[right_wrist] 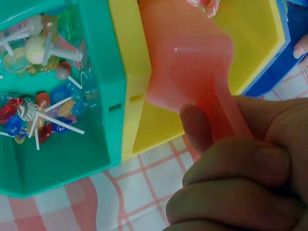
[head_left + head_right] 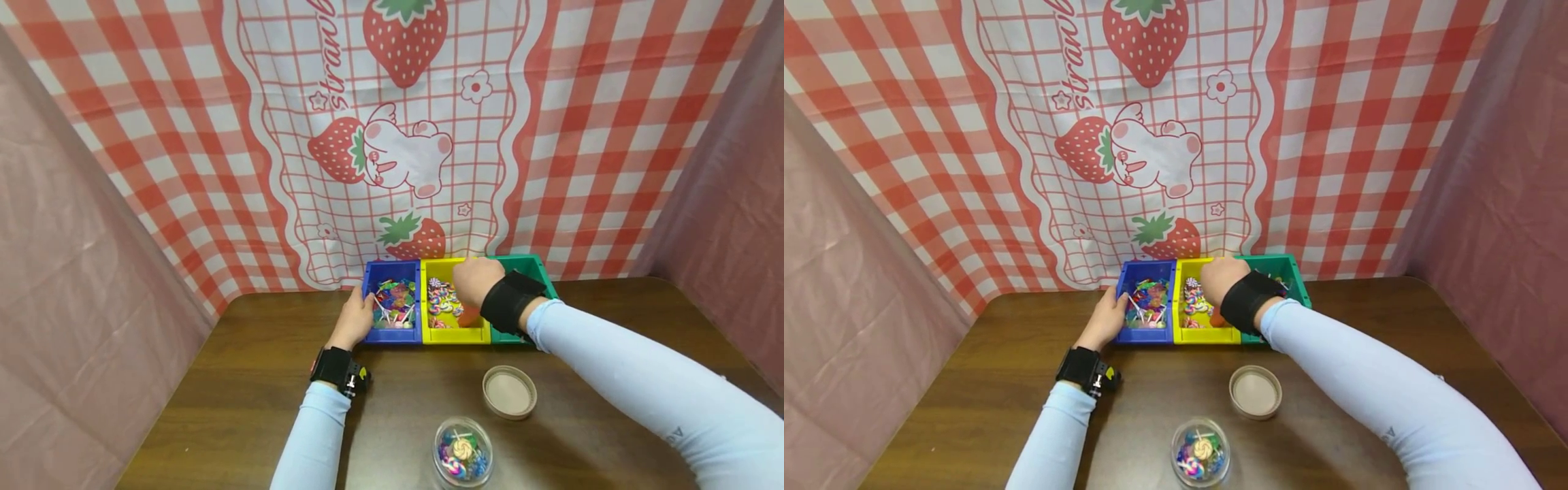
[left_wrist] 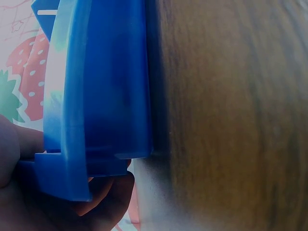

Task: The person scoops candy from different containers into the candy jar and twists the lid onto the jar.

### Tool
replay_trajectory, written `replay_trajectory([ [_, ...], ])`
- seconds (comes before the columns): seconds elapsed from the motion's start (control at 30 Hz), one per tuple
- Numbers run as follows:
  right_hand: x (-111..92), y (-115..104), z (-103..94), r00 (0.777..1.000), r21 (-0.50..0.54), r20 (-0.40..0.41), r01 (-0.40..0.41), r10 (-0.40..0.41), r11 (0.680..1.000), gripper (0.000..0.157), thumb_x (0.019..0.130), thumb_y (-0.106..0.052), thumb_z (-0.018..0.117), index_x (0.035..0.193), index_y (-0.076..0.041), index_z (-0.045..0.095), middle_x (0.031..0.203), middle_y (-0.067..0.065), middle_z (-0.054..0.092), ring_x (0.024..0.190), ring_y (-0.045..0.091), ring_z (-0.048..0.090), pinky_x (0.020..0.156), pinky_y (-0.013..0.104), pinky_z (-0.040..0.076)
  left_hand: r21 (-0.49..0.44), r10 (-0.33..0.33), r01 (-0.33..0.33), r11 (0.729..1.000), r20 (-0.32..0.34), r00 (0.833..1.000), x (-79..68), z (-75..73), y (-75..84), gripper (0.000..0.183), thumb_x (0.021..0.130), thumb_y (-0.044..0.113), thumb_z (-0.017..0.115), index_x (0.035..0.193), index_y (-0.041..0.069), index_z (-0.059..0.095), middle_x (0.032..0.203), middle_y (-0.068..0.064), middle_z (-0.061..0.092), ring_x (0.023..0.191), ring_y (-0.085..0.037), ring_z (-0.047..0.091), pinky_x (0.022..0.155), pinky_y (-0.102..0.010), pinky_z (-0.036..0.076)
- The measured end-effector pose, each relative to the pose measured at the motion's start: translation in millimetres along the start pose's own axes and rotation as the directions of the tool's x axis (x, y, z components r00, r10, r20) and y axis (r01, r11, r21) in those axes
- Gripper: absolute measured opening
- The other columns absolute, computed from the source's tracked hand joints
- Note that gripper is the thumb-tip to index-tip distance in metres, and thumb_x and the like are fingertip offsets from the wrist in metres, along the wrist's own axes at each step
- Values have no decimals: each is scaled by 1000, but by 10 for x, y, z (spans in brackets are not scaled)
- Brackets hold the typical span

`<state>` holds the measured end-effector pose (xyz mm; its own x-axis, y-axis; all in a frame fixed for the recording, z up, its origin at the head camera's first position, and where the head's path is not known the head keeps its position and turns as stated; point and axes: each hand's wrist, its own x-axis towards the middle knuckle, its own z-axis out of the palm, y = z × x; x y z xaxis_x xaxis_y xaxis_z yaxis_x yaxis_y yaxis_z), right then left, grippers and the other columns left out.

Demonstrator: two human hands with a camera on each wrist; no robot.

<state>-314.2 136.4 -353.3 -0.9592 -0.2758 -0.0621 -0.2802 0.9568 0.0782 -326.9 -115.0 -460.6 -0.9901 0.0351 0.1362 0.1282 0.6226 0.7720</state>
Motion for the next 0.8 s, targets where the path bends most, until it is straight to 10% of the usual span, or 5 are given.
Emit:
replay_trajectory([
  [0.4,102,91,63,998,80,-30,-57,59,995,45,66,-41,91,76,-6,65,79,11,59,69,30,58,56,47,53,-9,-2,2,1000,9,1000,-5,-6,7,39,108,19,40,138,-6,44,129,-26,57,125,-37,52,105,-52,40],
  [0.6,135,177,113,994,129,-79,-65,75,990,17,91,-18,67,83,-3,67,84,14,64,68,30,59,58,47,54,-7,-1,1,1000,8,1000,1,-7,2,38,108,18,40,138,-6,44,127,-25,58,122,-36,54,103,-52,41],
  [0.8,117,225,126,990,193,-88,-91,109,977,22,96,-17,58,86,0,68,85,16,66,69,34,61,57,48,54,-20,-1,1,1000,3,1000,-5,-5,6,42,108,19,40,142,-6,41,134,-26,55,128,-37,50,108,-51,37],
])
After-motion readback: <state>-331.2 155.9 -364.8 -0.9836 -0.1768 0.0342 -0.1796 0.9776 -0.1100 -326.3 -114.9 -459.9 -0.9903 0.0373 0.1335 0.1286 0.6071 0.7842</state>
